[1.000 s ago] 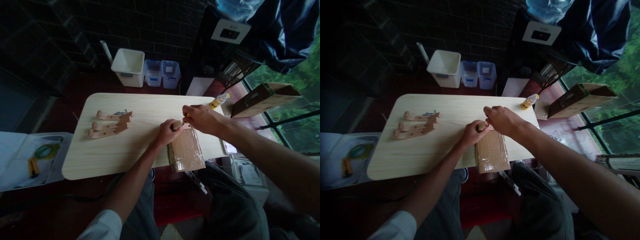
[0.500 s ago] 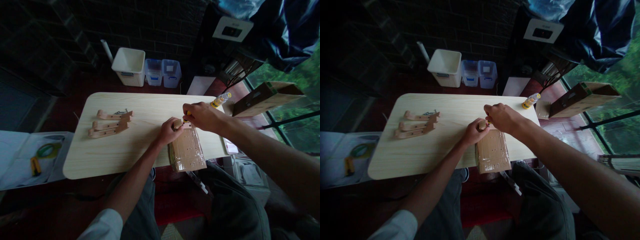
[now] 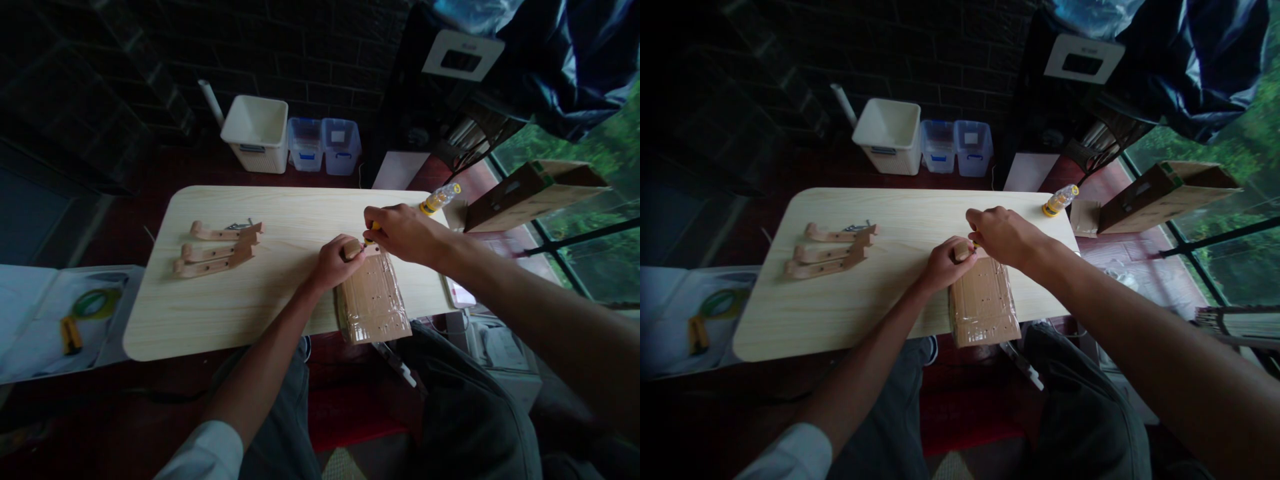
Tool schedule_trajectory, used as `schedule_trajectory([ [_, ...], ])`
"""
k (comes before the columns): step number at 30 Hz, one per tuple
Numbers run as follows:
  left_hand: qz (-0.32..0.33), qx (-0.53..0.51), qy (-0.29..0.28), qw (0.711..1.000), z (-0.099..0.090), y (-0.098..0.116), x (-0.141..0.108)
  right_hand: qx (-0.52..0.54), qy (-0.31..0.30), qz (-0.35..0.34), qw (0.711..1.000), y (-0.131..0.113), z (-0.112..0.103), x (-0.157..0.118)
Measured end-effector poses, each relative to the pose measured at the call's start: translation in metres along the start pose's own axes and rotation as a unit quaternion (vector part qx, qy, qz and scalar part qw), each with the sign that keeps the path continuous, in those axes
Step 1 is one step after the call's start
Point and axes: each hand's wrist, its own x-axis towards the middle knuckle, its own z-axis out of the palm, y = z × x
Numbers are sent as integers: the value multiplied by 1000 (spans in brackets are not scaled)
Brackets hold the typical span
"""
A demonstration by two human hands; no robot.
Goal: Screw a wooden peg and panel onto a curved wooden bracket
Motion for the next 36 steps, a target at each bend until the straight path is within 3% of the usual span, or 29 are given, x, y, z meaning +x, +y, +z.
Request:
schedule_trajectory([
  [19, -70, -4, -35, 997, -3, 2, -2, -5, -6, 3, 1000, -2, 0, -7],
  [36, -89, -6, -32, 995, -4, 4, -1, -113, -88, -48, 989, -19, -9, -14],
])
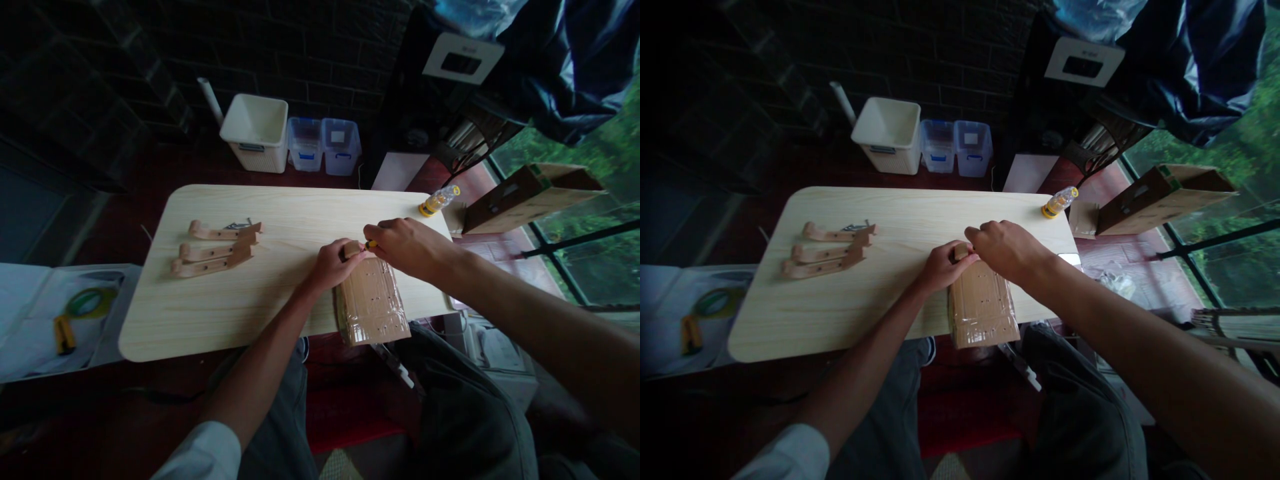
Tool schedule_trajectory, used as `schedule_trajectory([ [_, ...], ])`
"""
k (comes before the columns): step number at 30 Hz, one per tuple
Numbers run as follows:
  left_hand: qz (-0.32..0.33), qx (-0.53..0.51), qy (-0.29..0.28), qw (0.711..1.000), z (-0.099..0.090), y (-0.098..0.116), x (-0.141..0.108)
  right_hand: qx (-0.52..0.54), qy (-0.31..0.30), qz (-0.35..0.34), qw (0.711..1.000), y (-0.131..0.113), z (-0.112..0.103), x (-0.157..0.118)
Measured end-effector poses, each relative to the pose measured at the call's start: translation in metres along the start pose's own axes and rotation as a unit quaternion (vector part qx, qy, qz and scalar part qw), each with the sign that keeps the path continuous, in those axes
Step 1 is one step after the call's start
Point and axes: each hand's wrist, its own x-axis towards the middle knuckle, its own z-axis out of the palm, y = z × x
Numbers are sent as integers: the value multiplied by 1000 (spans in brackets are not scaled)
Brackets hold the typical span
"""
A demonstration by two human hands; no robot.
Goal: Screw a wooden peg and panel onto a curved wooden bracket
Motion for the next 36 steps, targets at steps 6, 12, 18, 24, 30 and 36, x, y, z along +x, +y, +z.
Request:
schedule_trajectory([
  [6, 14, 6, 7, 1000, 1, 2, -2, -16, -20, 24, 999, -1, -3, 3],
  [12, 16, 20, 16, 1000, 3, 3, -3, -9, -32, 42, 999, -2, -6, 8],
  [18, 18, 25, 8, 1000, 2, 0, -3, -8, -40, 53, 998, -2, -7, 12],
  [24, 8, 28, -1, 1000, 1, -1, -1, 0, -47, 72, 996, 0, -6, 15],
  [30, 7, 33, -7, 999, -1, 2, -1, -13, -46, 63, 997, 0, -3, 13],
  [36, 15, 39, -11, 999, -1, 2, -1, -16, -41, 47, 998, 2, -3, 10],
])
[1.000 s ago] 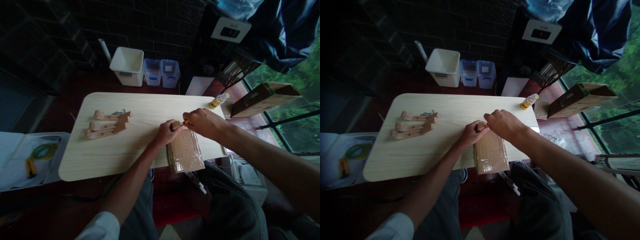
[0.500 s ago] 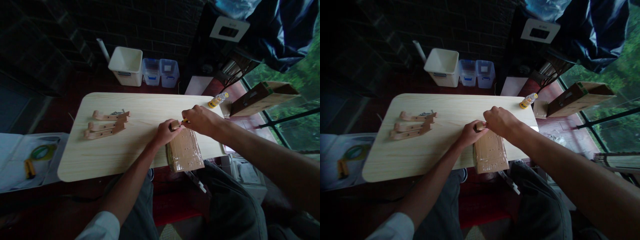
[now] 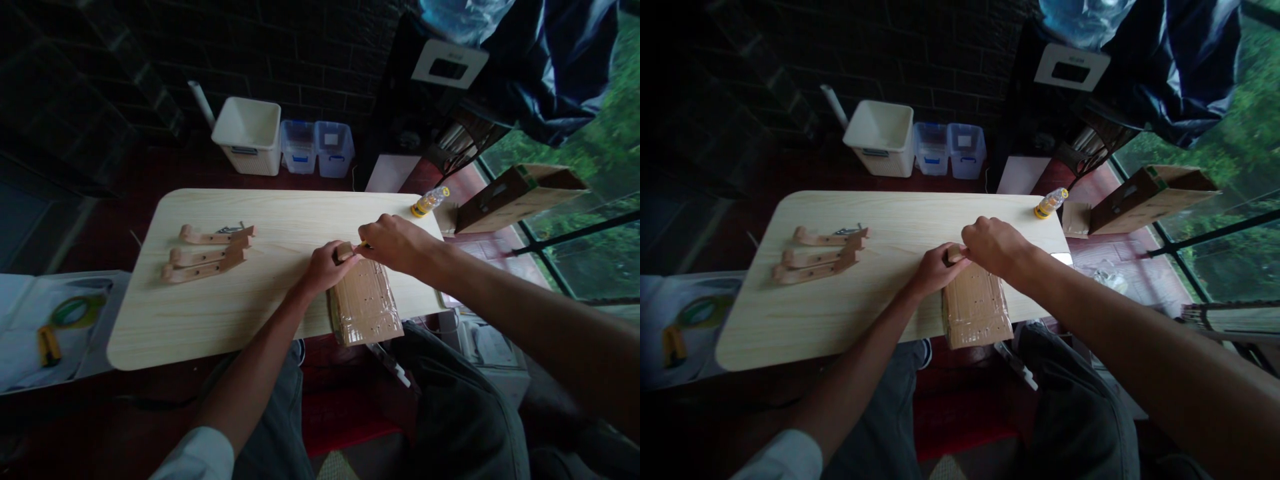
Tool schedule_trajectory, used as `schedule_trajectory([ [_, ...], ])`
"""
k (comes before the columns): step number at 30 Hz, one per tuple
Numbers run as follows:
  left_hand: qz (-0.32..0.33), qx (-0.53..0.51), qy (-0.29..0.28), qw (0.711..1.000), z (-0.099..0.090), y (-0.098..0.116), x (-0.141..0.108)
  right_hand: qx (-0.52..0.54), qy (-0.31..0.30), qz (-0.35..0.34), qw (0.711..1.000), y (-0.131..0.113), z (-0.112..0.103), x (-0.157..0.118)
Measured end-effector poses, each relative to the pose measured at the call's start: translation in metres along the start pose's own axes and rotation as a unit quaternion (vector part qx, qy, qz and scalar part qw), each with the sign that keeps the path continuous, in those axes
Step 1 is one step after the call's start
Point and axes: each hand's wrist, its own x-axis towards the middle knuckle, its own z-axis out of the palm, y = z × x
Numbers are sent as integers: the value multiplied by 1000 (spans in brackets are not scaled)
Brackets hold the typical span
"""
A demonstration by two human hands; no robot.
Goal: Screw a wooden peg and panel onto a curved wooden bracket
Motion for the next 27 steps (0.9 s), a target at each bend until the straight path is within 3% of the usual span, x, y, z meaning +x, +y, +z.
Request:
schedule_trajectory([
  [27, -12, 9, 14, 1000, 2, 1, 0, 38, 17, 23, 999, 10, 6, 6],
])
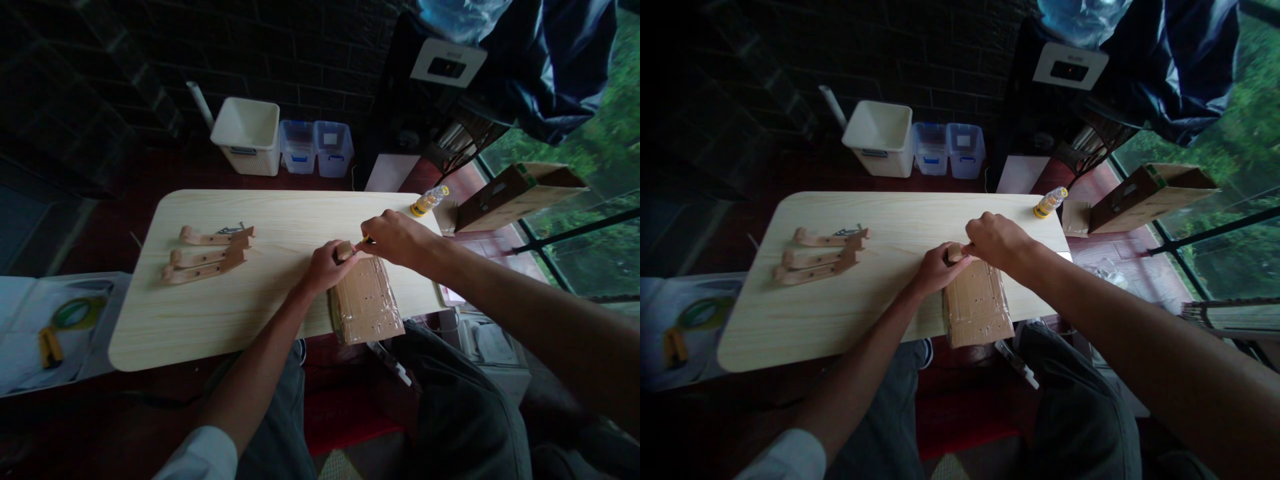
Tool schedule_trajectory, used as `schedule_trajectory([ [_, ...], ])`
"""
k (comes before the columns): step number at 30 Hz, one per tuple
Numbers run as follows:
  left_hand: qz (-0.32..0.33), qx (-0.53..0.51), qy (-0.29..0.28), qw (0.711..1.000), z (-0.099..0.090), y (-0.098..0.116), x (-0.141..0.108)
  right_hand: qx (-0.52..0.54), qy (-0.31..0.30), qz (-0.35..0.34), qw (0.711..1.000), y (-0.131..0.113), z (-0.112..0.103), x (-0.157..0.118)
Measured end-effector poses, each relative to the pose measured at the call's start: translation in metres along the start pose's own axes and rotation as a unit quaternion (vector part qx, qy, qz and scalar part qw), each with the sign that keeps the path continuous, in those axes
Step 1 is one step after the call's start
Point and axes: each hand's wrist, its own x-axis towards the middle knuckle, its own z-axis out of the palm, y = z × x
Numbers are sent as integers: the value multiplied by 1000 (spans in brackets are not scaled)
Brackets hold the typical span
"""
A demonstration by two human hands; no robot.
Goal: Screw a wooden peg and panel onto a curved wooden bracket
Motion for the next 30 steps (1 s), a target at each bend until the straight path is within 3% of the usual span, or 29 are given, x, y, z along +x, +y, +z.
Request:
schedule_trajectory([
  [30, 2, 3, 8, 1000, 1, -4, -1, 9, -3, -7, 1000, 1, -4, 16],
])
